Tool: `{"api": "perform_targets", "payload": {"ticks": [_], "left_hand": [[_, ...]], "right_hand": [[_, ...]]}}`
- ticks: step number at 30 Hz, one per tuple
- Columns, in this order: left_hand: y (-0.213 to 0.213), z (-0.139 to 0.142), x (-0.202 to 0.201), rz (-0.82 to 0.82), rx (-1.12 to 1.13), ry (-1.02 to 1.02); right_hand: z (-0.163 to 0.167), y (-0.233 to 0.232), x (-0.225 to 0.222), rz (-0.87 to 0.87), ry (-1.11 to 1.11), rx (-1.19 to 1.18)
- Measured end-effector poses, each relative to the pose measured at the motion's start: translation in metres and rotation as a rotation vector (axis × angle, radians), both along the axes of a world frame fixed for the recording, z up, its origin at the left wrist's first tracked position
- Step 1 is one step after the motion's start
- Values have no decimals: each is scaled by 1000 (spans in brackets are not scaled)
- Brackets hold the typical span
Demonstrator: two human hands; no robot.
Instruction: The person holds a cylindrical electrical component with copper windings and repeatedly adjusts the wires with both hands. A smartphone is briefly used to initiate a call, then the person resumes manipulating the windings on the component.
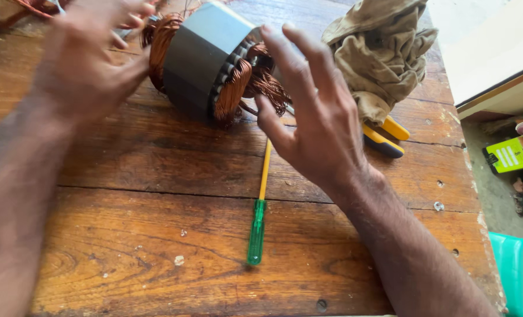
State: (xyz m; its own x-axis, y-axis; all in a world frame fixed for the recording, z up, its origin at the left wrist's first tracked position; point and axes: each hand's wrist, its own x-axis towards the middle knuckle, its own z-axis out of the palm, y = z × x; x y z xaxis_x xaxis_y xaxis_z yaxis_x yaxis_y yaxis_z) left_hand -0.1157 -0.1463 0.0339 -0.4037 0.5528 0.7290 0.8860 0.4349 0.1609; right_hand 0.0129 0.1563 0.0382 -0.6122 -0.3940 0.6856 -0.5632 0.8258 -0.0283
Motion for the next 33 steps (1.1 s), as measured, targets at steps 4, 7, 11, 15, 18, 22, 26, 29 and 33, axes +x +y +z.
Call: {"api": "perform_targets", "payload": {"ticks": [4,7,11,15,18,22,26,29,33], "left_hand": [[-1,-5,8,50,270,-327],[9,-15,11,19,331,-353],[18,-21,20,17,190,-308],[25,-15,26,24,105,-279],[26,-11,29,29,66,-271],[26,-8,28,14,49,-254],[23,-5,26,30,4,-254],[23,-4,27,124,-1,-354],[23,-4,27,-46,329,-287]], "right_hand": [[0,-1,-2,-7,-25,-90],[2,-6,1,29,-57,-125],[6,-10,5,6,4,108],[2,-13,7,-87,-134,146],[-3,-12,7,-94,-218,102],[-11,-9,4,-75,-233,102],[-16,-8,0,-87,-207,116],[-15,-9,-2,-83,-221,100],[-9,-15,3,-76,-184,90]]}}
